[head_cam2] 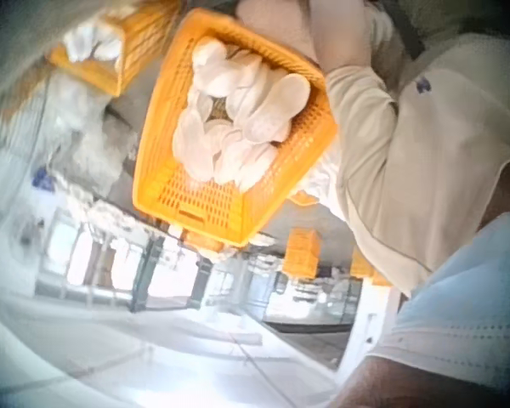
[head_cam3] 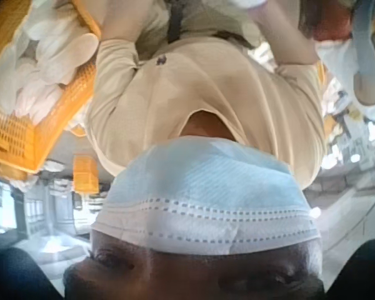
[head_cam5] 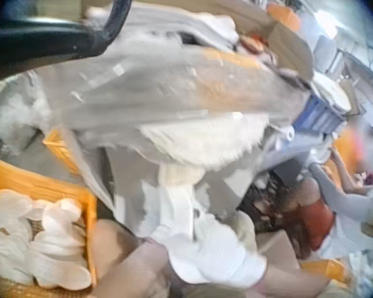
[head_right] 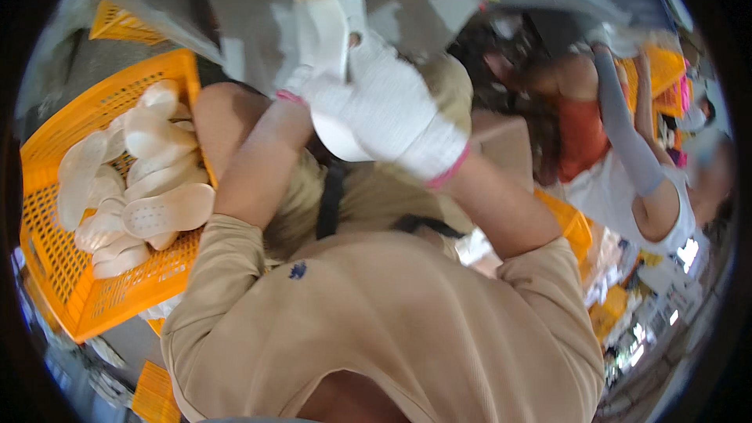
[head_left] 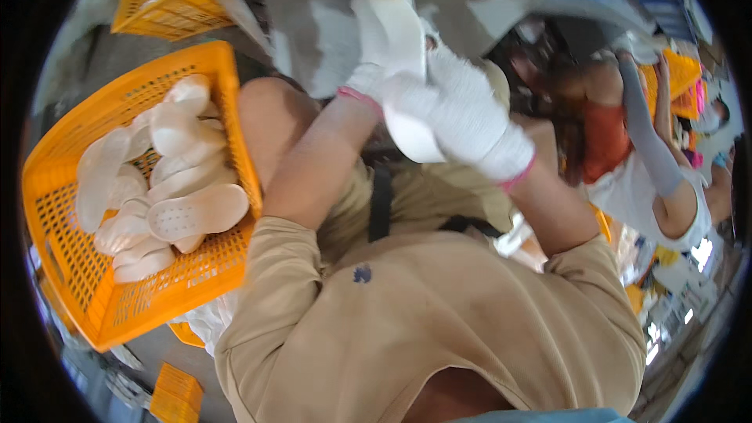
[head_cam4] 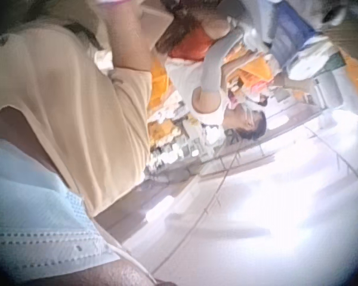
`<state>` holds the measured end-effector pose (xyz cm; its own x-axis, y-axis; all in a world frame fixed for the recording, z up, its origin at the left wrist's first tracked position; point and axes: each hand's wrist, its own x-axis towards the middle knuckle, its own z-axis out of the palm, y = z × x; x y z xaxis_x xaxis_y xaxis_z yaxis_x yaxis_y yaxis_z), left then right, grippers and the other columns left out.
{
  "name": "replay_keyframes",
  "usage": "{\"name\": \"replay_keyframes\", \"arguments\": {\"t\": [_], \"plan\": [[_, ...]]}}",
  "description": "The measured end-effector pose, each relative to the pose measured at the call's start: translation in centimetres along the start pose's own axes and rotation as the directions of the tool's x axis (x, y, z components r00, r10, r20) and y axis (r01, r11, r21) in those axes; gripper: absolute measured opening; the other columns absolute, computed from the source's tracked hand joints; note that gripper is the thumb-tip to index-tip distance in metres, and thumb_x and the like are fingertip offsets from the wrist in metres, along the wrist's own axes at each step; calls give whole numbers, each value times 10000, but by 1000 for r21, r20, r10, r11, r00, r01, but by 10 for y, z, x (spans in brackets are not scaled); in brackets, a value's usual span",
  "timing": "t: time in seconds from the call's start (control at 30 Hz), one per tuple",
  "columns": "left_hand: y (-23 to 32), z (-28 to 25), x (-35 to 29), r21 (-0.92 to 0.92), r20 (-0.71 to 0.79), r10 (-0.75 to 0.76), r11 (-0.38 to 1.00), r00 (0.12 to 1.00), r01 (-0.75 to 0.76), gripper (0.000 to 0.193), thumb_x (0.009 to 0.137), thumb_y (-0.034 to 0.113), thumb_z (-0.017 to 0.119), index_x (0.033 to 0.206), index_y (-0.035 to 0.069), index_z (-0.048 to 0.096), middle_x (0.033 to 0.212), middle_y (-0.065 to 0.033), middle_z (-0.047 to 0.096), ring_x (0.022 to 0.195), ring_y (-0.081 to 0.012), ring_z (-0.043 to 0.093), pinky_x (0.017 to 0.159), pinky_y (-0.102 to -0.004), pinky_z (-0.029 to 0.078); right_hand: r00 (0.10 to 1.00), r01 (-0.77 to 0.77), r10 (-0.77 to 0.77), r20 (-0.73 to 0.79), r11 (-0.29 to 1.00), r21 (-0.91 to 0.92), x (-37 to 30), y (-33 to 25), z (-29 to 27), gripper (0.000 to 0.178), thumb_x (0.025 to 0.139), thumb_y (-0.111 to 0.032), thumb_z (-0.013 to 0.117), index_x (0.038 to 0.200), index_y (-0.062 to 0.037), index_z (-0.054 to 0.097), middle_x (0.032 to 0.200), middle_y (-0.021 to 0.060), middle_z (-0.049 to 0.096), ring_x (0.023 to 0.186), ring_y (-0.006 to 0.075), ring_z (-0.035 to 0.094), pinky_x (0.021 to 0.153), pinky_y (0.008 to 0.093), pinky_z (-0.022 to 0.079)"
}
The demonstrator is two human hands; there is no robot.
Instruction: The person sits on the floor and repeatedly wipes white slipper soles with a white cloth, then places them into an orange basket. The person handles the slipper soles one at a time and continues the cycle throughout the clip.
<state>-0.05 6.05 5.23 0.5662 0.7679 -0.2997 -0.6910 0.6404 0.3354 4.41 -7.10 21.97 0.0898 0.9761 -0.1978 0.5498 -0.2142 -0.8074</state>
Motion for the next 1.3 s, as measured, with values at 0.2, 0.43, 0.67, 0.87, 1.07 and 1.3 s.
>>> {"name": "replay_keyframes", "arguments": {"t": [0.2, 0.43, 0.67, 0.87, 1.07, 1.3], "plan": [[0, 5, -12, -39, 30, -46, 998, 999, 47, 602, 1035, 530, 381, 1270, 27, 613, 1152, -199, 699, 1072, -340, 695, 953, -486, 582, 915, 142, -292, -279, 879, -454, -33, 20, 20, 421, 811, -278, 803, 1129, -42, 663, 1055, 166, 685, 973, 363, 688, 812, 425, 571], [28, -20, 14, 77, -73, 3, 997, 997, 3, 604, 1023, 528, 378, 1225, 19, 634, 1116, -216, 708, 1049, -355, 703, 941, -500, 587, 892, 125, -276, -357, 911, -392, 16, 28, 20, 436, 809, -379, 838, 1070, -47, 732, 870, 164, 751, 821, 368, 745, 736, 415, 592], [49, -21, -7, 210, -183, -174, 954, 967, 212, 591, 1009, 508, 363, 1189, 27, 657, 1094, -216, 725, 1010, -369, 715, 930, -522, 589, 901, 72, -203, -382, 941, -330, 39, 29, 26, 537, 767, -495, 806, 1116, -90, 751, 961, 145, 762, 904, 333, 746, 782, 403, 595], [20, -19, -13, 901, 57, 574, 323, 817, -290, 429, 1037, 389, 438, 1121, 30, 657, 1151, -150, 698, 966, -307, 696, 908, -463, 575, 822, -21, -205, -532, 922, -387, 51, 23, 29, 611, 758, -586, 784, 1088, -72, 767, 906, 172, 762, 823, 367, 751, 753, 431, 600], [-4, -34, -6, 222, -75, 318, 929, 945, -295, 377, 1051, 271, 449, 1271, 11, 612, 1222, -162, 673, 1058, -318, 669, 980, -410, 542, 904, 25, -144, -403, 958, -286, 62, 30, 32, 649, 822, -590, 764, 1160, -37, 746, 981, 198, 762, 924, 359, 749, 833, 422, 590], [24, -28, -25, 221, 89, 78, 970, 993, -96, 431, 1081, 352, 429, 1287, 22, 614, 1233, -154, 680, 1089, -299, 681, 980, -446, 561, 1000, 26, -30, 9, 953, 301, 46, 43, 12, 546, 754, -438, 826, 1128, -50, 737, 963, 158, 756, 891, 289, 752, 815, 387, 583]]}}
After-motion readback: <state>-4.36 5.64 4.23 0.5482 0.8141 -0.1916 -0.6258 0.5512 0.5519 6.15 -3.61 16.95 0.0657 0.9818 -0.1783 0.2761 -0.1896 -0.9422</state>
